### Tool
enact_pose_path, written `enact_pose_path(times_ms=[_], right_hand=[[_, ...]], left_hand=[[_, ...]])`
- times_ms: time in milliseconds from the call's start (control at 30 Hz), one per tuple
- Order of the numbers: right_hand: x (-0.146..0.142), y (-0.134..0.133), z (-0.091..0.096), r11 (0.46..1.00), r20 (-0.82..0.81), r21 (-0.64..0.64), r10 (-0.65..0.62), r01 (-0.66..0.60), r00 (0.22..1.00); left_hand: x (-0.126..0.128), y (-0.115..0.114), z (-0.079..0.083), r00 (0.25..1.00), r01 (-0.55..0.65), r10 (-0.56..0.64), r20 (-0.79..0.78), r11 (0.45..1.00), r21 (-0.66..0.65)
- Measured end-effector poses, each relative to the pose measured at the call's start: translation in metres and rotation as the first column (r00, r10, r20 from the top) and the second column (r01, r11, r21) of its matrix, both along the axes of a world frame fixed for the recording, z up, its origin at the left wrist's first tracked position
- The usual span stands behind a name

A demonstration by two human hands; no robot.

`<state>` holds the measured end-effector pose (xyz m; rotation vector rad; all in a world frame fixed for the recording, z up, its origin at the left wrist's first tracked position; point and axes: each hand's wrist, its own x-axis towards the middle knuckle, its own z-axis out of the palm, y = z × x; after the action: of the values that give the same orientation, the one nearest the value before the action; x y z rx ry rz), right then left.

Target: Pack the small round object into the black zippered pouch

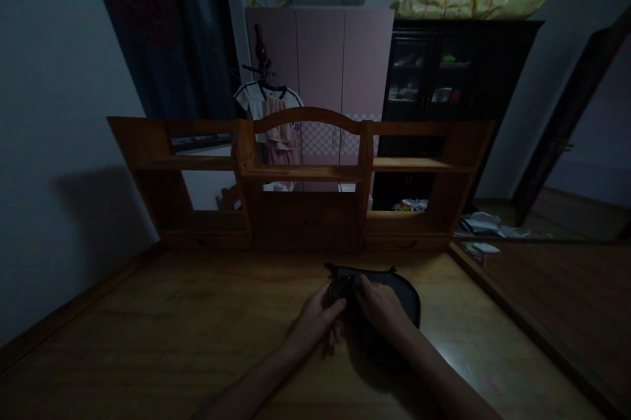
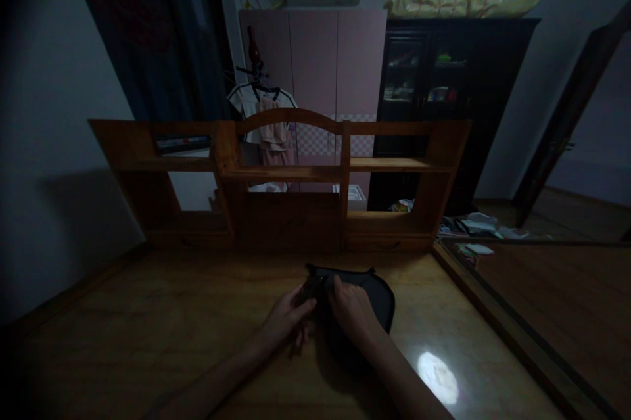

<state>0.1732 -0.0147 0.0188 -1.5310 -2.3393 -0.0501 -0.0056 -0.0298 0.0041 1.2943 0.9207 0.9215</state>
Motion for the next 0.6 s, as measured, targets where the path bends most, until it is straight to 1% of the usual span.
enact_pose_path(times_ms=[67, 100, 167, 233, 300, 400, 500, 600], right_hand=[[0.001, 0.0, -0.005, 0.996, -0.097, 0.02, 0.09, -0.089, 0.991], [0.001, -0.001, -0.006, 0.991, -0.145, 0.032, 0.131, -0.128, 0.981], [0.0, -0.004, -0.004, 0.978, -0.245, 0.035, 0.209, -0.207, 0.947], [-0.002, -0.008, 0.002, 0.96, -0.33, 0.017, 0.27, -0.28, 0.904], [-0.004, -0.013, 0.009, 0.944, -0.379, 0.005, 0.307, -0.33, 0.873], [-0.007, -0.016, 0.016, 0.929, -0.411, 0.006, 0.34, -0.37, 0.846], [-0.008, -0.014, 0.014, 0.937, -0.428, -0.001, 0.316, -0.35, 0.847], [-0.009, -0.009, 0.01, 0.953, -0.446, -0.042, 0.252, -0.302, 0.859]], left_hand=[[0.0, -0.005, 0.005, 0.99, -0.085, 0.097, -0.106, 0.99, 0.111], [0.0, -0.007, 0.008, 0.977, -0.133, 0.161, -0.142, 0.973, 0.191], [0.0, -0.011, 0.015, 0.946, -0.199, 0.271, -0.177, 0.917, 0.344], [-0.001, -0.013, 0.02, 0.916, -0.227, 0.341, -0.209, 0.873, 0.432], [-0.002, -0.015, 0.023, 0.886, -0.233, 0.384, -0.261, 0.853, 0.467], [-0.004, -0.017, 0.024, 0.835, -0.208, 0.417, -0.358, 0.843, 0.496], [-0.005, -0.016, 0.023, 0.793, -0.2, 0.441, -0.42, 0.839, 0.505], [-0.005, -0.014, 0.027, 0.791, -0.184, 0.425, -0.439, 0.851, 0.493]])
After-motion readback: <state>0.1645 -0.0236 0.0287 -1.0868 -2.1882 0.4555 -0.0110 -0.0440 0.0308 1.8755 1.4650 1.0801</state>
